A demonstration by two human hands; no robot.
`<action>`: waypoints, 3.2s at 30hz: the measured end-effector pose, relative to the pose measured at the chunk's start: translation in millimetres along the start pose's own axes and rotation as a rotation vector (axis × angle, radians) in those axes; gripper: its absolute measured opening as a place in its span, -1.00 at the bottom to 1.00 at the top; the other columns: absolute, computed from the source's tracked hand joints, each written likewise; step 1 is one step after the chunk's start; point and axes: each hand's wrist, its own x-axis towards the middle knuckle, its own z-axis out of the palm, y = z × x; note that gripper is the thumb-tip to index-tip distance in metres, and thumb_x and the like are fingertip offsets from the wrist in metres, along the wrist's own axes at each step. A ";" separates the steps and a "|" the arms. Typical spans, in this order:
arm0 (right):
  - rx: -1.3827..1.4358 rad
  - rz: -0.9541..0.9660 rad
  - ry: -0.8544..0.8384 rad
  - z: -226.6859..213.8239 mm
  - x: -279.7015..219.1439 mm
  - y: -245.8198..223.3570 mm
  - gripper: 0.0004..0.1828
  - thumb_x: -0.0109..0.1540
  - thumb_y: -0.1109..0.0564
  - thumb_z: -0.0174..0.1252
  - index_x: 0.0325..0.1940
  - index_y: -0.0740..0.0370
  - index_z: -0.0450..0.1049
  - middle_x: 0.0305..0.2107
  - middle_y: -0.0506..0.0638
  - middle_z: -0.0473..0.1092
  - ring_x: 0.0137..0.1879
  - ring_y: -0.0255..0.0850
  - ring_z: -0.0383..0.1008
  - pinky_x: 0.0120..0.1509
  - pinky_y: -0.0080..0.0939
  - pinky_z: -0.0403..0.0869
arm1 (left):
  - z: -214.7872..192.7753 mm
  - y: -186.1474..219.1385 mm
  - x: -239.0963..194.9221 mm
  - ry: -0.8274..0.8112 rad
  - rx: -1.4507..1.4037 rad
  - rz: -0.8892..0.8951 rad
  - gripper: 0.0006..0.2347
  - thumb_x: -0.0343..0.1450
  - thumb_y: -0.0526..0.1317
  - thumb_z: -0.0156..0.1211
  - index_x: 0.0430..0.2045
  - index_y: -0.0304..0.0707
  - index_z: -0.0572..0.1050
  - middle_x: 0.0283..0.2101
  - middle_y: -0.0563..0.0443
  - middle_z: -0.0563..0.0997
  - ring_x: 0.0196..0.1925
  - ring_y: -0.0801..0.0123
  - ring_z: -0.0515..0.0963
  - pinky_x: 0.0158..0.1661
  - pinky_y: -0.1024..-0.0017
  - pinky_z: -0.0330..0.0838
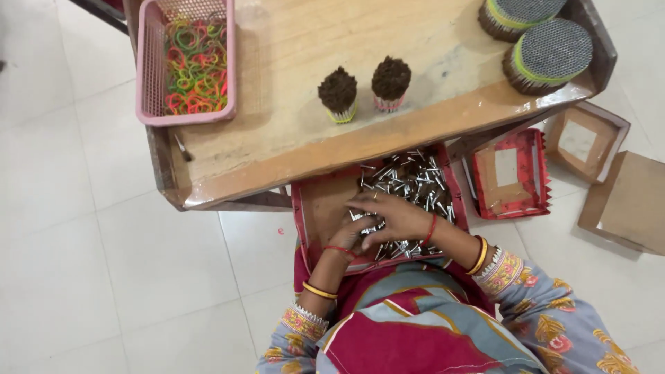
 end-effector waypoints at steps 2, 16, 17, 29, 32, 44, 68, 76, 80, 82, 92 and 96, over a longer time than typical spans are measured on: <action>0.052 -0.015 0.061 -0.4 -2.7 6.6 -0.29 0.14 0.02 0.39 0.34 0.20 0.37 0.13 0.25 0.41 0.23 0.18 0.44 0.29 0.07 0.42 | 6.3 2.2 7.6 -0.001 0.098 0.088 -0.45 0.33 -0.42 0.23 0.27 -0.36 0.28 0.12 -0.16 0.51 0.12 0.18 0.58 -0.01 0.33 0.60; 0.073 0.149 0.283 -7.7 -0.6 -16.1 -0.58 0.17 0.32 0.26 0.12 0.10 0.58 -0.07 0.13 0.52 0.07 0.04 0.53 0.20 -0.09 0.50 | 62.2 36.4 -18.9 0.081 0.624 0.536 -0.16 0.28 -0.58 0.20 0.51 -0.26 -0.06 0.15 -0.21 0.45 0.09 0.22 0.50 0.01 0.38 0.45; 0.074 0.151 0.285 -6.7 -1.3 -16.7 -0.58 0.17 0.32 0.26 0.12 0.10 0.58 -0.07 0.13 0.52 0.07 0.04 0.53 0.20 -0.09 0.50 | 63.4 36.7 -20.0 0.080 0.626 0.533 -0.16 0.28 -0.58 0.20 0.51 -0.26 -0.06 0.15 -0.21 0.45 0.09 0.22 0.50 0.01 0.38 0.45; 0.034 0.130 0.554 -1.5 -11.4 -23.3 -0.68 0.24 0.25 0.29 0.09 0.19 0.58 -0.11 0.10 0.54 0.03 -0.09 0.57 0.13 -0.17 0.54 | 18.8 15.0 2.9 0.072 -0.289 -0.059 -0.58 0.38 -0.31 0.37 0.13 -0.43 0.43 -0.01 -0.10 0.60 -0.02 0.26 0.61 -0.09 0.29 0.62; -0.017 0.005 0.468 -8.7 -3.4 -23.1 -0.61 0.18 0.24 0.34 0.11 0.24 0.56 -0.08 0.15 0.52 0.07 0.00 0.54 0.17 -0.09 0.50 | 43.3 21.5 0.2 0.049 0.048 0.243 -0.58 0.39 -0.32 0.35 0.15 -0.33 0.42 0.00 -0.05 0.60 0.02 0.32 0.59 -0.07 0.37 0.58; -0.177 -0.049 0.392 -2.9 -2.7 -16.7 -0.27 0.05 -0.07 0.37 0.29 0.06 0.39 0.07 0.25 0.41 0.23 0.14 0.44 0.32 0.02 0.47 | 28.2 17.3 -1.2 0.129 -0.257 -0.010 -0.61 0.38 -0.27 0.34 0.10 -0.30 0.44 0.00 -0.05 0.61 -0.01 0.26 0.64 -0.06 0.26 0.62; 0.099 0.265 0.641 -38.0 -32.4 -5.5 -0.64 0.32 0.24 0.25 0.23 0.24 0.51 0.09 0.15 0.47 0.17 -0.02 0.52 0.25 -0.12 0.50 | 44.2 38.3 110.4 -0.020 1.949 0.366 -0.70 0.31 -0.31 0.10 -0.06 -0.21 0.54 -0.08 -0.28 0.61 -0.07 -0.14 0.61 -0.17 0.00 0.50; -0.039 0.236 0.609 -39.0 -59.1 13.1 -0.71 0.35 0.30 0.20 0.17 0.24 0.55 0.04 0.10 0.53 0.19 -0.02 0.54 0.29 -0.09 0.49 | 86.3 66.6 2.4 -0.257 1.902 0.610 -0.80 0.22 -0.24 0.16 -0.37 -0.25 0.62 -0.23 -0.27 0.63 -0.05 -0.05 0.57 -0.07 0.13 0.54; -0.036 0.197 0.579 -37.1 -48.2 14.1 -0.71 0.34 0.30 0.21 0.16 0.22 0.56 0.01 0.10 0.53 0.15 -0.03 0.56 0.23 -0.10 0.52 | 77.8 26.6 -8.2 -0.296 2.030 0.588 -0.58 0.32 -0.41 0.03 0.10 -0.38 0.56 -0.24 -0.34 0.59 -0.10 -0.11 0.55 -0.20 0.05 0.51; 0.024 0.147 0.544 -34.9 -45.4 11.7 -0.69 0.32 0.32 0.19 0.16 0.21 0.53 0.01 0.11 0.52 0.13 -0.03 0.57 0.21 -0.11 0.53 | 77.3 22.3 -3.5 -0.305 2.226 0.643 -0.83 0.37 -0.34 0.08 -0.28 -0.43 0.58 -0.14 -0.28 0.58 -0.04 -0.05 0.56 -0.17 0.11 0.53; -0.001 0.002 0.291 -24.9 -35.6 0.4 -0.50 0.13 0.19 0.36 0.16 0.33 0.52 0.02 0.24 0.45 0.11 0.10 0.48 0.17 -0.01 0.46 | 69.7 49.4 -7.5 -0.082 1.527 0.387 -0.62 0.22 -0.18 0.44 -0.10 -0.28 0.61 -0.13 -0.23 0.68 -0.11 0.04 0.68 -0.07 0.21 0.56; 0.149 0.254 0.404 0.0 -32.7 22.0 -0.76 0.21 0.30 0.27 -0.06 0.14 0.64 -0.14 0.04 0.52 -0.04 -0.09 0.58 0.06 -0.16 0.56 | 28.9 18.7 14.8 0.074 0.999 0.439 -0.61 0.28 -0.20 0.37 -0.02 -0.32 0.56 -0.08 -0.16 0.70 -0.05 0.12 0.70 -0.02 0.24 0.59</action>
